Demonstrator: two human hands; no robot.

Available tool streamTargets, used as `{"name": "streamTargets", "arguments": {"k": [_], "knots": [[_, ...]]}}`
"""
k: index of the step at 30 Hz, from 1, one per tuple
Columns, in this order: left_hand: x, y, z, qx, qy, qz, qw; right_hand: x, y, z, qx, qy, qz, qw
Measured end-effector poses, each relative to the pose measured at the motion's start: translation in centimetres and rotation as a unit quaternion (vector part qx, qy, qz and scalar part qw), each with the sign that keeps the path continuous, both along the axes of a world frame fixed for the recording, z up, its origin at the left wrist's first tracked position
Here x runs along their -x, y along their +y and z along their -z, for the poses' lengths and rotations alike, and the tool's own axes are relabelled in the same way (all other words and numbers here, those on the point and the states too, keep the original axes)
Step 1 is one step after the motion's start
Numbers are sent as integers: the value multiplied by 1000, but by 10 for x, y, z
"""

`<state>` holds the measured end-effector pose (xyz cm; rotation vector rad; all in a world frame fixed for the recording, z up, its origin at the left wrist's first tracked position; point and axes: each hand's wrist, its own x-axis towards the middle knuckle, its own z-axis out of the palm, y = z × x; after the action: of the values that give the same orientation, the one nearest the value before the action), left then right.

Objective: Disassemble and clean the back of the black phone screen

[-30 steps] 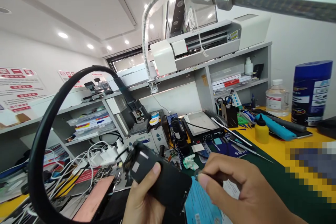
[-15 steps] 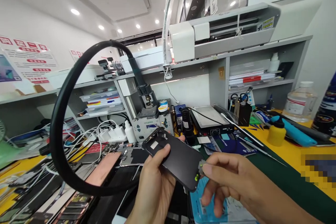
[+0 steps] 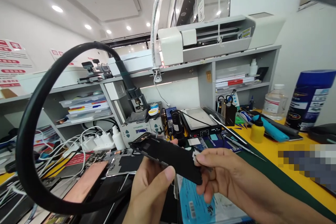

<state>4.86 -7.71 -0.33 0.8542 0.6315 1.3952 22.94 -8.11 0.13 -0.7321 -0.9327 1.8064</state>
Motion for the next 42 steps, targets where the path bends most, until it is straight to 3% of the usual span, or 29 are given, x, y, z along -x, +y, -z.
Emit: {"name": "streamTargets", "arguments": {"k": [6, 10, 15, 20, 28, 36, 42], "knots": [[-4, 5, 3, -5, 9, -34, 999, -1, -1, -2, -12, -57, 13, 998], [-6, 6, 2, -7, -4, -72, 997, -2, -6, -6, -109, -187, 83, 973], [-7, 6, 3, -13, -7, -95, 995, 2, -16, -4, -266, -321, 237, 878], [-8, 5, 4, -18, -15, -100, 995, 7, -20, 8, -468, -372, 305, 741], [-6, 7, 7, -24, -8, -94, 995, 15, -23, 23, -514, -390, 416, 641], [-4, 8, 11, -44, -5, -75, 996, 12, -21, 17, -544, -399, 414, 611], [-2, 10, 12, -48, 1, -64, 997, 9, -18, 15, -567, -393, 394, 607]]}}
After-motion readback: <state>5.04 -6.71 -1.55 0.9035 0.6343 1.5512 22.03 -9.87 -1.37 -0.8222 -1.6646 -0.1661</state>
